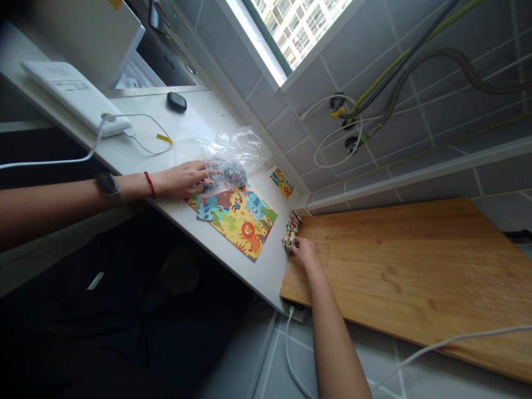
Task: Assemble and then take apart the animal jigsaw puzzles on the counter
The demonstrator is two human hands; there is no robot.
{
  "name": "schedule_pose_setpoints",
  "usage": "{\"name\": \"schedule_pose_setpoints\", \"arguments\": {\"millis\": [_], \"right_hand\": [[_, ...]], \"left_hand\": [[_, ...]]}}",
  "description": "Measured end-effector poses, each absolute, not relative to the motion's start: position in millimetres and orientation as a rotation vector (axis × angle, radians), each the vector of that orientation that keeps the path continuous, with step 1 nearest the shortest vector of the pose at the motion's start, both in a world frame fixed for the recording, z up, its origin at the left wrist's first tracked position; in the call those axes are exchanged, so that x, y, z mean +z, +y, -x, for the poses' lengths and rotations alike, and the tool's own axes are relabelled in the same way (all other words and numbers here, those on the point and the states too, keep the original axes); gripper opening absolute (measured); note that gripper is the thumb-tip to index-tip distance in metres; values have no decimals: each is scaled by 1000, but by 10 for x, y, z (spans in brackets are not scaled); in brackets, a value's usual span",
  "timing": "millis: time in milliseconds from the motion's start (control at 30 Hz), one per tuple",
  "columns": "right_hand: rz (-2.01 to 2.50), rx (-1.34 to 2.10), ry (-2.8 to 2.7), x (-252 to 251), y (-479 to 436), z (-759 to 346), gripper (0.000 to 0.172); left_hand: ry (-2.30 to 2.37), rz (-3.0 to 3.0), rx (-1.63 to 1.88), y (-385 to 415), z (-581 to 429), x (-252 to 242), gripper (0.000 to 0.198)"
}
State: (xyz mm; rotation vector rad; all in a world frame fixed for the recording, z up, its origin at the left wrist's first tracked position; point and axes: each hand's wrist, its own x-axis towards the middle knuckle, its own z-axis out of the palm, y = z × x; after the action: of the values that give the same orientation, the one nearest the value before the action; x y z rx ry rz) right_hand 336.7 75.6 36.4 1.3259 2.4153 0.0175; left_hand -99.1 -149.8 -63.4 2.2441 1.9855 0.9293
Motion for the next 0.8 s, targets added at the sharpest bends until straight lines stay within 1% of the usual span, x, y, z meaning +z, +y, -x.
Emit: {"name": "schedule_pose_setpoints", "arguments": {"millis": [100,167,500,800], "right_hand": [[-1312,-45,2406,442,810,-3369,24],[-1305,-71,2401,490,839,-3373,24],[-1366,-10,2399,507,872,-3350,24],[-1376,101,2436,528,766,-3335,17]], "left_hand": [[2001,-2215,1072,-1530,966,-677,52],[2013,-2209,1104,-1539,956,-684,52],[2010,-2218,1044,-1521,949,-716,42],[2074,-2227,994,-1535,939,-685,37]]}}
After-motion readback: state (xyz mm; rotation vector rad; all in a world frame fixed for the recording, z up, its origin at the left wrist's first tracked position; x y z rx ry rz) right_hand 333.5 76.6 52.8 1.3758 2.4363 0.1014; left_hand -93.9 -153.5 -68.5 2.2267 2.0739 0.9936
